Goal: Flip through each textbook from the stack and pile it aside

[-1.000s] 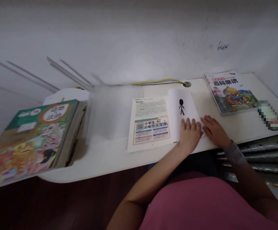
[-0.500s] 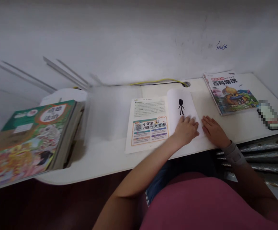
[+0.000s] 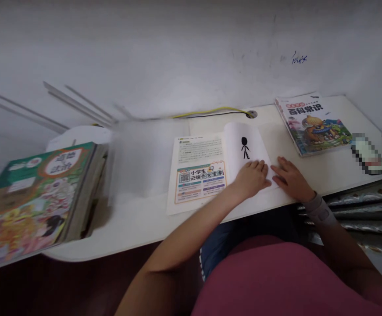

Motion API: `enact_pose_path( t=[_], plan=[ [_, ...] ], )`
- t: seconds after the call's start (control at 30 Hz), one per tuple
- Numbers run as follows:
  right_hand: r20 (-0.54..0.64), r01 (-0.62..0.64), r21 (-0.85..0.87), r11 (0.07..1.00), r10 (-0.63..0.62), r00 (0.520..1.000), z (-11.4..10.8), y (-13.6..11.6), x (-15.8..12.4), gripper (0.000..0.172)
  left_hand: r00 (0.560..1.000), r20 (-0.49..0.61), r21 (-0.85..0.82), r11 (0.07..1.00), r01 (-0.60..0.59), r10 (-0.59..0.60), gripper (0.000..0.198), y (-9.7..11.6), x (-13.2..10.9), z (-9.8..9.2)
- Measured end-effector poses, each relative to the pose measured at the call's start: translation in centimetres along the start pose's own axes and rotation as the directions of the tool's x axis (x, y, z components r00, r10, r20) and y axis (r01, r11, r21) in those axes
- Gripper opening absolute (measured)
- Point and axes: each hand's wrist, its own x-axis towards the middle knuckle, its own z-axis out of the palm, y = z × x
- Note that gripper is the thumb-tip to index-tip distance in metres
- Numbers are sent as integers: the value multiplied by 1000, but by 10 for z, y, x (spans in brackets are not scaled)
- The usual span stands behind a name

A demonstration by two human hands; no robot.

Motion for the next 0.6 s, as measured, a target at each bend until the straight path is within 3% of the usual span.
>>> enact_pose_path(
  t=[0.13, 0.33, 0.43, 0.6],
  plan=[
    [7, 8, -18, 1000, -8, 1000, 0, -1, 0, 39, 1000, 5, 60, 998, 19, -19, 47, -32, 28, -21],
    [0, 8, -22, 1000, -8, 1000, -2, -6, 1, 39, 971, 63, 97, 970, 223, -230, 74, -84, 74, -45],
    [-5, 3, -19, 1000, -3, 1000, -4, -8, 2, 38, 965, 99, 127, 965, 230, -243, 70, -95, 78, -50],
    [-4, -17, -3, 1000, 17, 1000, -5, -11, 2, 38, 946, 152, 207, 945, 253, -287, 59, -97, 74, -53]
  ],
)
